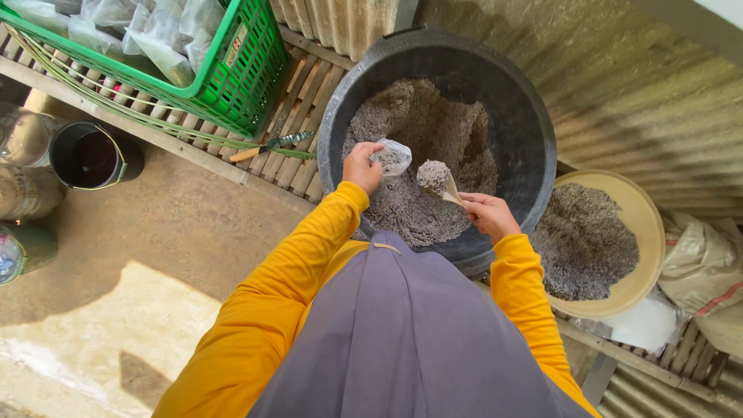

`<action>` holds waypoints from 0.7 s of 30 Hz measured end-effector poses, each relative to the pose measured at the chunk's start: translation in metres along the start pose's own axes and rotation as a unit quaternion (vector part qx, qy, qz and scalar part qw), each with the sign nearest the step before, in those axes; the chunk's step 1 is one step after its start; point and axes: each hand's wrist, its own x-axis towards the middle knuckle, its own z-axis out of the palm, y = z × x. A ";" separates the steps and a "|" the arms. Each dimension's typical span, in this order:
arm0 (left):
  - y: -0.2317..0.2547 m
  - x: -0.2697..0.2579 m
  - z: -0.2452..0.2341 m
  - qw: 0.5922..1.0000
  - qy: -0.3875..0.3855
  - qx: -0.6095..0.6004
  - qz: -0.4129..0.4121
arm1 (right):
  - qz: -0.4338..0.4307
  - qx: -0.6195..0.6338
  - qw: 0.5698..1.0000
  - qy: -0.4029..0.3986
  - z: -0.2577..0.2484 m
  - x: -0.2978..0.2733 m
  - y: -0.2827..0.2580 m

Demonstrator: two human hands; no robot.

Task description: The person scoops a grey granular material from a large black tub into small clear plastic bags using a wooden spoon. After filling each bag, the person places it into a green crate. The person repeats this process for multiple bags.

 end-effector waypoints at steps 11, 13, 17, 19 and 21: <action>0.016 0.004 0.016 0.999 -0.039 0.026 -0.014 | -0.195 -0.107 0.974 0.051 0.087 -0.031 -0.072; 0.016 0.006 0.017 0.999 -0.037 0.027 -0.018 | -0.303 -0.325 0.879 0.175 0.095 -0.039 -0.071; 0.016 0.007 0.022 0.998 -0.035 0.025 -0.036 | -0.296 -0.530 0.740 0.291 0.118 -0.056 -0.079; 0.015 0.008 0.027 0.998 -0.034 0.028 -0.033 | -0.335 -0.543 0.705 0.309 0.129 -0.063 -0.084; 0.015 0.010 0.028 0.998 -0.034 0.038 -0.032 | -0.363 -0.558 0.673 0.323 0.139 -0.070 -0.089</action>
